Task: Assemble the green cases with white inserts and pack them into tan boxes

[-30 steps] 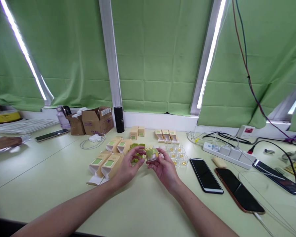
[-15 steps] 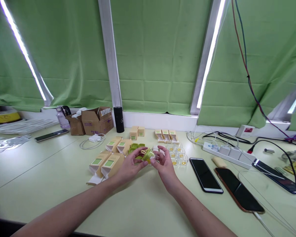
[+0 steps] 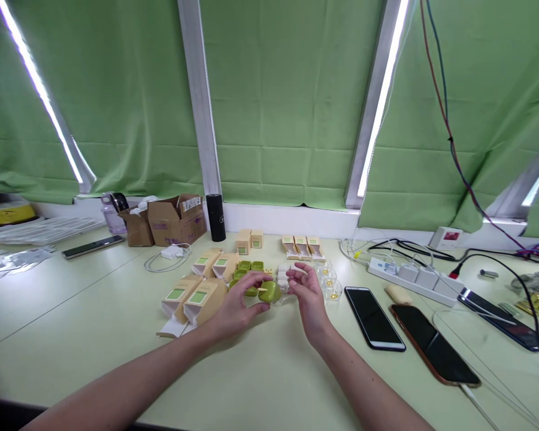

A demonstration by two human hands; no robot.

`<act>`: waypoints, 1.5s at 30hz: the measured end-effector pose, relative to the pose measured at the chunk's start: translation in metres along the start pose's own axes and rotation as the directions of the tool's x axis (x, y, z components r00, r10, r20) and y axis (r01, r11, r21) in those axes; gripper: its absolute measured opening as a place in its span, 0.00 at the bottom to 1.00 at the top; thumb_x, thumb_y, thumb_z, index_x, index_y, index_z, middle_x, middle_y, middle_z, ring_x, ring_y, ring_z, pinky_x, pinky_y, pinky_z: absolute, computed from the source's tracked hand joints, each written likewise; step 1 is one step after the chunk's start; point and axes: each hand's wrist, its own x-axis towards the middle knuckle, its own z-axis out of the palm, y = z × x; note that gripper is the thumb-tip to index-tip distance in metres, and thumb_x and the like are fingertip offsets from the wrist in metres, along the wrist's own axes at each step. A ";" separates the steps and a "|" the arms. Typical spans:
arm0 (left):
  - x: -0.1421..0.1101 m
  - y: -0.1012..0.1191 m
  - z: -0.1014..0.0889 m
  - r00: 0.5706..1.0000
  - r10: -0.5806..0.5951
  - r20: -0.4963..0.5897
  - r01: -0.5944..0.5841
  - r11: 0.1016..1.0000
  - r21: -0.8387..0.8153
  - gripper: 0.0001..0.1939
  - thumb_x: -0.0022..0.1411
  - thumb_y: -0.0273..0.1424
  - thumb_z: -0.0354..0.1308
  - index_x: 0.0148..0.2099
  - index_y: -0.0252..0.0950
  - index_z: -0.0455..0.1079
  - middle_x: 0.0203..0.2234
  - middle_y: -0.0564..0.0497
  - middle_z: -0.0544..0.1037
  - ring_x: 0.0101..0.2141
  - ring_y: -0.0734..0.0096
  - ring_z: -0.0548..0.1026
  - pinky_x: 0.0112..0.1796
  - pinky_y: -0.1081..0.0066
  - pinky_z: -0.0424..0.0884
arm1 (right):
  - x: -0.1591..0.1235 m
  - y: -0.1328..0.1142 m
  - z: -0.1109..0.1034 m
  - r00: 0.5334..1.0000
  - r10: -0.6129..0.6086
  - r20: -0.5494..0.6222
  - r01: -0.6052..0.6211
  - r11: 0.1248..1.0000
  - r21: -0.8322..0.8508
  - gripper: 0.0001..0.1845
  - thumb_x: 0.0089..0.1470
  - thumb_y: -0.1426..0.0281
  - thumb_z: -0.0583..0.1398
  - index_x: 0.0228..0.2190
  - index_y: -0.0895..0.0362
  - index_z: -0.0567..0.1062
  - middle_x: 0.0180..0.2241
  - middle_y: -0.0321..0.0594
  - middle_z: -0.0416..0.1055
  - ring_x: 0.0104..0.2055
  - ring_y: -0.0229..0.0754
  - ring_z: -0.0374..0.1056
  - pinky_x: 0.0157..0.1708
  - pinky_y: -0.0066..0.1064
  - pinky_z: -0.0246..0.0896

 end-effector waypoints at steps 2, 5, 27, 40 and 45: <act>-0.001 -0.001 -0.001 0.999 0.033 0.020 -0.035 0.997 0.074 0.23 0.57 0.26 0.70 0.54 0.42 0.76 0.53 0.44 0.77 0.55 0.53 0.74 0.58 0.53 0.71 | 0.002 0.000 -0.002 0.999 -0.002 -0.036 0.001 1.000 -0.012 0.26 0.43 0.64 0.72 0.45 0.49 0.73 0.41 0.39 0.75 0.44 0.47 0.69 0.41 0.37 0.63; -0.003 -0.004 0.000 0.996 0.052 0.075 -0.066 0.978 0.200 0.22 0.58 0.29 0.72 0.55 0.42 0.76 0.52 0.44 0.78 0.54 0.51 0.73 0.58 0.52 0.69 | 0.003 0.001 -0.003 0.997 0.007 -0.074 -0.009 1.000 -0.028 0.25 0.43 0.63 0.72 0.43 0.50 0.74 0.39 0.38 0.75 0.42 0.46 0.69 0.38 0.36 0.62; 0.000 0.007 -0.001 0.990 0.015 0.140 -0.085 0.858 0.507 0.29 0.63 0.42 0.65 0.64 0.41 0.69 0.57 0.39 0.72 0.59 0.41 0.67 0.59 0.45 0.64 | 0.004 0.001 -0.003 0.993 0.047 -0.111 -0.060 0.991 -0.117 0.25 0.43 0.58 0.72 0.42 0.50 0.74 0.36 0.37 0.77 0.37 0.45 0.68 0.34 0.35 0.58; 0.095 -0.009 -0.008 0.949 -0.057 0.310 -0.172 0.730 0.661 0.19 0.68 0.29 0.53 0.58 0.38 0.74 0.61 0.39 0.68 0.64 0.45 0.61 0.64 0.45 0.60 | 0.007 -0.001 -0.007 0.990 0.113 -0.088 -0.123 0.986 -0.116 0.27 0.43 0.47 0.72 0.39 0.51 0.76 0.30 0.35 0.73 0.31 0.41 0.65 0.27 0.30 0.56; 0.146 -0.032 0.010 0.892 -0.207 0.401 -0.156 0.691 0.705 0.14 0.68 0.30 0.54 0.51 0.40 0.78 0.64 0.43 0.68 0.65 0.45 0.62 0.63 0.42 0.61 | 0.008 0.001 -0.007 0.983 0.168 -0.076 -0.178 0.972 -0.155 0.30 0.40 0.45 0.73 0.37 0.53 0.76 0.28 0.34 0.72 0.28 0.39 0.65 0.25 0.29 0.54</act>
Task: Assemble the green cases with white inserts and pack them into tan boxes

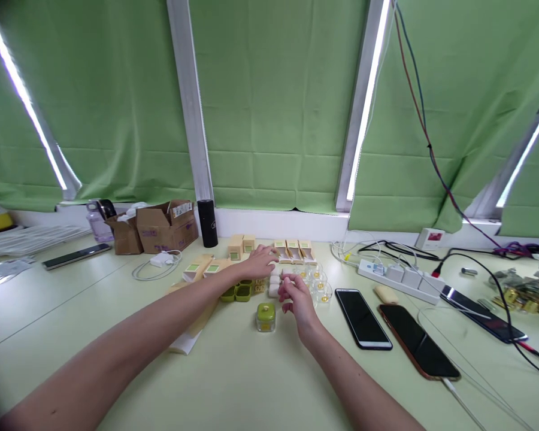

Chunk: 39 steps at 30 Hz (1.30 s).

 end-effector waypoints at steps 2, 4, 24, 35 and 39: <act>0.018 -0.001 0.007 0.998 -0.030 0.048 0.028 0.999 0.025 0.11 0.70 0.32 0.56 0.51 0.39 0.78 0.65 0.43 0.68 0.64 0.45 0.63 0.61 0.42 0.64 | 0.001 0.000 0.000 1.000 0.016 0.009 -0.016 1.000 -0.009 0.31 0.39 0.45 0.73 0.36 0.53 0.76 0.27 0.34 0.71 0.27 0.39 0.65 0.24 0.28 0.54; 0.032 -0.001 0.015 0.997 -0.055 0.060 0.053 0.998 0.043 0.16 0.72 0.37 0.60 0.58 0.37 0.73 0.62 0.42 0.71 0.60 0.51 0.70 0.58 0.45 0.70 | 0.001 0.001 0.000 1.000 0.024 0.017 -0.024 1.000 -0.015 0.31 0.39 0.44 0.73 0.36 0.53 0.76 0.26 0.33 0.70 0.27 0.39 0.65 0.23 0.28 0.53; 0.030 -0.029 0.001 0.996 -0.010 -0.093 -0.010 0.978 -0.208 0.24 0.78 0.35 0.44 0.68 0.33 0.65 0.71 0.37 0.60 0.70 0.52 0.61 0.68 0.52 0.60 | 0.003 -0.003 -0.003 0.999 0.022 0.033 -0.022 1.000 -0.006 0.32 0.39 0.43 0.73 0.36 0.54 0.78 0.28 0.35 0.72 0.28 0.38 0.66 0.22 0.27 0.55; -0.112 0.017 -0.030 0.929 0.300 -0.217 -0.314 0.949 -0.037 0.27 0.76 0.35 0.47 0.74 0.43 0.55 0.73 0.44 0.59 0.66 0.54 0.68 0.62 0.55 0.71 | 0.010 -0.022 -0.010 0.998 -0.065 0.013 0.063 0.993 0.098 0.33 0.38 0.47 0.77 0.39 0.54 0.77 0.37 0.43 0.80 0.34 0.44 0.78 0.31 0.33 0.71; -0.150 0.035 -0.027 0.923 0.354 -0.153 -0.349 0.935 0.057 0.26 0.76 0.33 0.48 0.73 0.42 0.56 0.72 0.42 0.61 0.65 0.52 0.70 0.60 0.53 0.73 | 0.006 -0.028 -0.004 0.995 -0.078 0.055 0.069 0.988 0.138 0.32 0.40 0.47 0.77 0.37 0.56 0.78 0.37 0.44 0.81 0.35 0.45 0.79 0.33 0.34 0.75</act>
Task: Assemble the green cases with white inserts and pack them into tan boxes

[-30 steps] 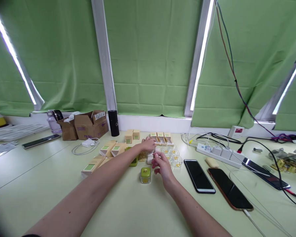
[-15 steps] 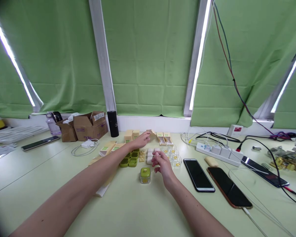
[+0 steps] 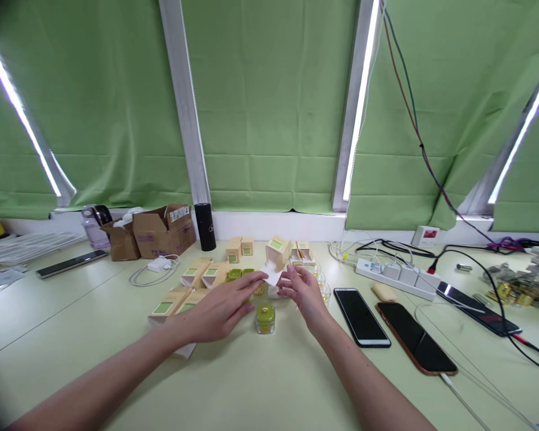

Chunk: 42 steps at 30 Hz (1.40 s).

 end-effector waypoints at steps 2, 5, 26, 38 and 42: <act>-0.008 0.008 0.001 0.999 0.037 0.018 -0.038 0.998 0.047 0.25 0.75 0.32 0.50 0.71 0.40 0.58 0.70 0.41 0.64 0.64 0.51 0.71 0.60 0.53 0.72 | -0.002 -0.002 0.004 1.000 -0.010 0.027 0.010 1.000 0.011 0.32 0.41 0.46 0.76 0.38 0.56 0.78 0.37 0.45 0.81 0.34 0.44 0.79 0.33 0.33 0.76; -0.014 0.016 0.002 0.995 0.104 -0.002 -0.103 0.989 0.109 0.24 0.72 0.28 0.52 0.68 0.38 0.62 0.66 0.39 0.70 0.61 0.49 0.74 0.58 0.52 0.74 | -0.007 -0.005 0.010 0.999 -0.045 0.002 0.045 0.999 0.005 0.32 0.40 0.46 0.77 0.36 0.56 0.77 0.32 0.40 0.79 0.30 0.40 0.76 0.32 0.32 0.76; 0.017 -0.001 0.015 0.879 -0.294 -0.374 0.147 0.916 -0.374 0.33 0.66 0.38 0.66 0.69 0.45 0.59 0.63 0.40 0.70 0.60 0.49 0.73 0.57 0.50 0.75 | -0.024 0.005 0.014 0.936 -0.299 0.185 0.339 0.909 -0.243 0.28 0.53 0.59 0.72 0.52 0.48 0.71 0.51 0.44 0.77 0.53 0.51 0.74 0.53 0.42 0.70; 0.002 -0.013 0.034 0.798 0.047 -0.601 -0.045 0.999 0.017 0.29 0.61 0.17 0.57 0.61 0.44 0.63 0.57 0.39 0.70 0.60 0.50 0.70 0.55 0.48 0.74 | -0.027 0.026 0.003 0.605 -0.620 0.499 0.735 0.196 -0.649 0.28 0.57 0.77 0.60 0.56 0.45 0.63 0.58 0.49 0.57 0.65 0.59 0.58 0.59 0.59 0.66; -0.002 -0.018 0.034 0.726 0.212 -0.654 -0.070 0.969 0.236 0.24 0.63 0.18 0.58 0.58 0.45 0.63 0.55 0.40 0.71 0.57 0.52 0.71 0.54 0.49 0.74 | -0.027 0.029 0.002 0.554 -0.638 0.535 0.756 0.115 -0.645 0.36 0.56 0.76 0.61 0.62 0.46 0.55 0.60 0.51 0.55 0.66 0.60 0.56 0.58 0.59 0.66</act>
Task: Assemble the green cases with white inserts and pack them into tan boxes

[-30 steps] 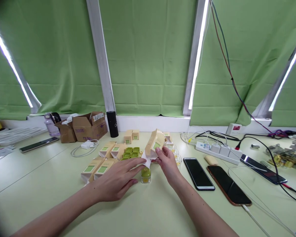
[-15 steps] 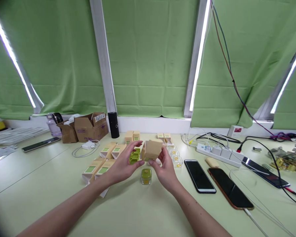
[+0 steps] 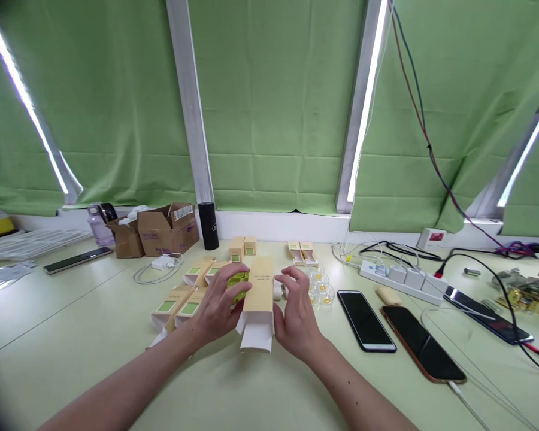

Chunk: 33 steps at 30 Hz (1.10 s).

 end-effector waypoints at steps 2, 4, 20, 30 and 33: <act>-0.001 0.000 -0.002 0.999 0.023 -0.045 -0.021 0.999 0.037 0.23 0.64 0.19 0.58 0.57 0.45 0.63 0.55 0.41 0.70 0.56 0.53 0.72 0.53 0.50 0.75 | -0.001 0.001 0.001 1.000 0.015 -0.010 -0.016 1.000 -0.015 0.37 0.58 0.75 0.60 0.63 0.47 0.52 0.60 0.53 0.55 0.66 0.60 0.56 0.59 0.59 0.65; -0.001 0.001 -0.004 0.997 0.032 -0.068 -0.028 0.998 0.050 0.23 0.64 0.20 0.59 0.56 0.46 0.63 0.55 0.41 0.71 0.57 0.52 0.72 0.53 0.48 0.75 | -0.001 0.001 0.002 0.999 0.039 -0.017 -0.040 0.999 -0.030 0.37 0.59 0.74 0.59 0.64 0.48 0.50 0.61 0.54 0.54 0.66 0.60 0.55 0.60 0.61 0.63; -0.007 -0.001 0.000 0.831 -0.543 0.118 0.532 0.718 -0.449 0.26 0.62 0.36 0.66 0.60 0.40 0.65 0.52 0.40 0.79 0.53 0.50 0.78 0.52 0.53 0.75 | -0.003 0.001 0.003 0.998 0.059 -0.038 -0.060 0.998 -0.024 0.36 0.62 0.70 0.59 0.65 0.50 0.50 0.62 0.53 0.54 0.67 0.61 0.54 0.65 0.63 0.56; 0.000 0.000 0.008 0.506 -0.732 0.456 0.684 0.019 -0.729 0.32 0.58 0.49 0.70 0.58 0.40 0.67 0.46 0.44 0.83 0.49 0.56 0.81 0.50 0.60 0.75 | 0.000 -0.007 0.001 0.994 0.108 0.021 -0.109 0.994 0.033 0.31 0.64 0.69 0.59 0.64 0.49 0.53 0.62 0.53 0.54 0.68 0.59 0.54 0.65 0.61 0.57; -0.003 0.002 0.010 0.481 -0.739 0.473 0.675 -0.033 -0.737 0.35 0.58 0.48 0.71 0.61 0.41 0.63 0.41 0.48 0.83 0.43 0.60 0.81 0.45 0.64 0.74 | 0.000 -0.010 -0.001 0.990 0.118 0.080 -0.124 0.990 0.065 0.30 0.65 0.67 0.59 0.64 0.48 0.55 0.64 0.53 0.53 0.70 0.59 0.52 0.65 0.60 0.60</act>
